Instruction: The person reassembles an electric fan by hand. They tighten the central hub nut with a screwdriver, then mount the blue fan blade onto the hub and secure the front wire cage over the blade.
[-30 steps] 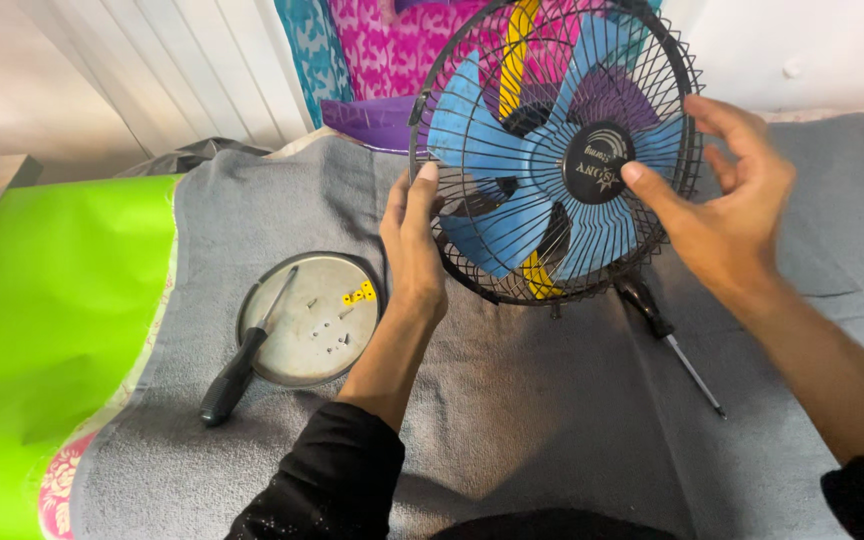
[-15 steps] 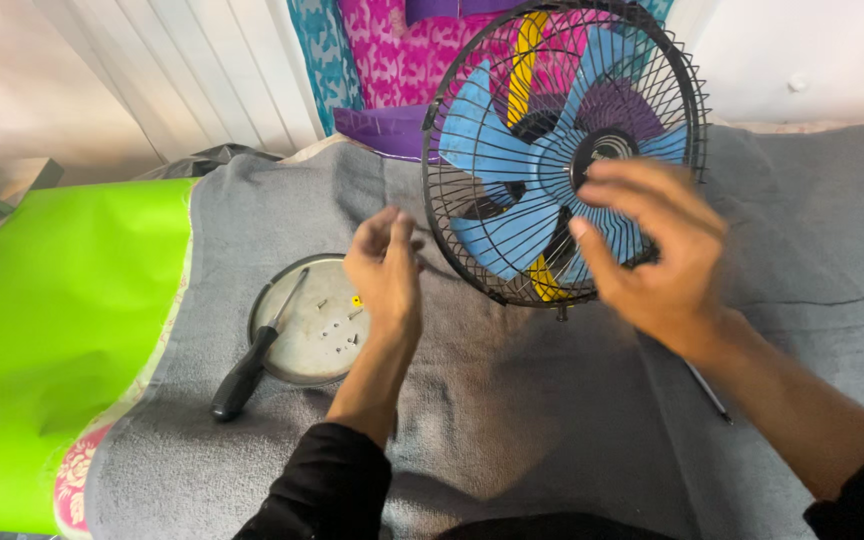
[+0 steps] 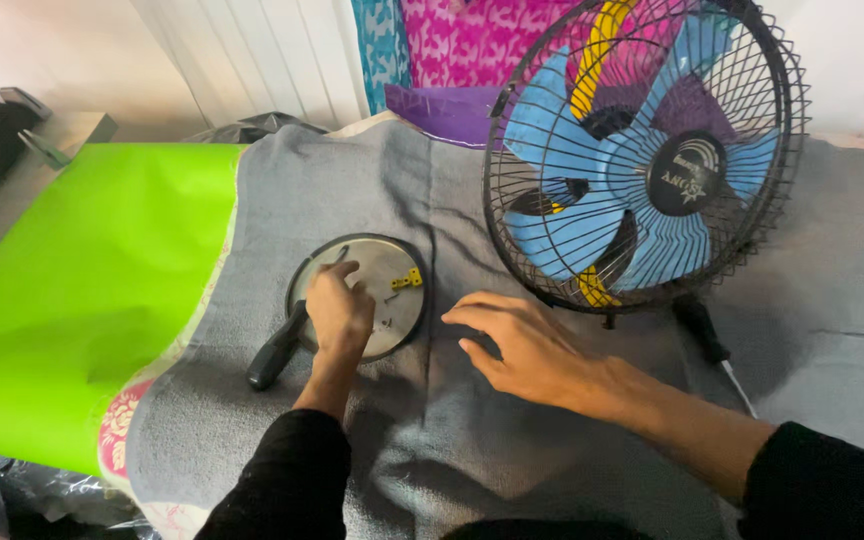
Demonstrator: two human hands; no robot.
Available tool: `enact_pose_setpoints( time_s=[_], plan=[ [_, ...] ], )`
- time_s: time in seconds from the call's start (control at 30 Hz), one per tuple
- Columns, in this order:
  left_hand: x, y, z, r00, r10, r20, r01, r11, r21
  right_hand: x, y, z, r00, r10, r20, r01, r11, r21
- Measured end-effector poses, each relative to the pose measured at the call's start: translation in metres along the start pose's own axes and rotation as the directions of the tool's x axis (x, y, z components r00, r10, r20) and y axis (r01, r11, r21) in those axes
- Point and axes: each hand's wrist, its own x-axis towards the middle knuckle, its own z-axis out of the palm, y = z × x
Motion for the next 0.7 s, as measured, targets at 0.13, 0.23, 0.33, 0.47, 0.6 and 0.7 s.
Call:
enact_pose_setpoints(
  time_s=[0.13,0.23,0.33,0.47,0.6,0.7],
  plan=[
    [0.010,-0.022,0.013,0.988,0.102,0.116,-0.119,0.981,0.155,0.007,0.014,0.019,0.992,0.046,0.116,-0.049,0.998,0.024],
    [0.012,-0.030,0.017,0.979,-0.011,0.205,-0.017,0.990,0.138,0.009,0.022,0.026,0.991,0.041,0.124,-0.044,0.999,0.022],
    [0.012,-0.029,0.015,0.972,-0.010,0.233,-0.028,0.987,0.160,0.011,0.026,0.029,0.991,0.064,0.116,-0.066,0.998,0.019],
    [0.009,-0.015,0.019,0.979,-0.134,0.152,0.135,0.991,0.006,0.016,0.029,0.030,0.983,0.148,0.110,-0.150,0.989,0.013],
    [-0.001,0.003,0.019,0.770,-0.392,0.504,0.613,0.673,-0.414,0.024,0.031,0.040,0.895,0.440,0.069,-0.445,0.875,0.190],
    [-0.016,0.014,0.015,0.596,-0.331,0.732,0.793,0.384,-0.472,0.028,0.038,0.050,0.862,0.504,0.046,-0.494,0.818,0.294]
  ],
)
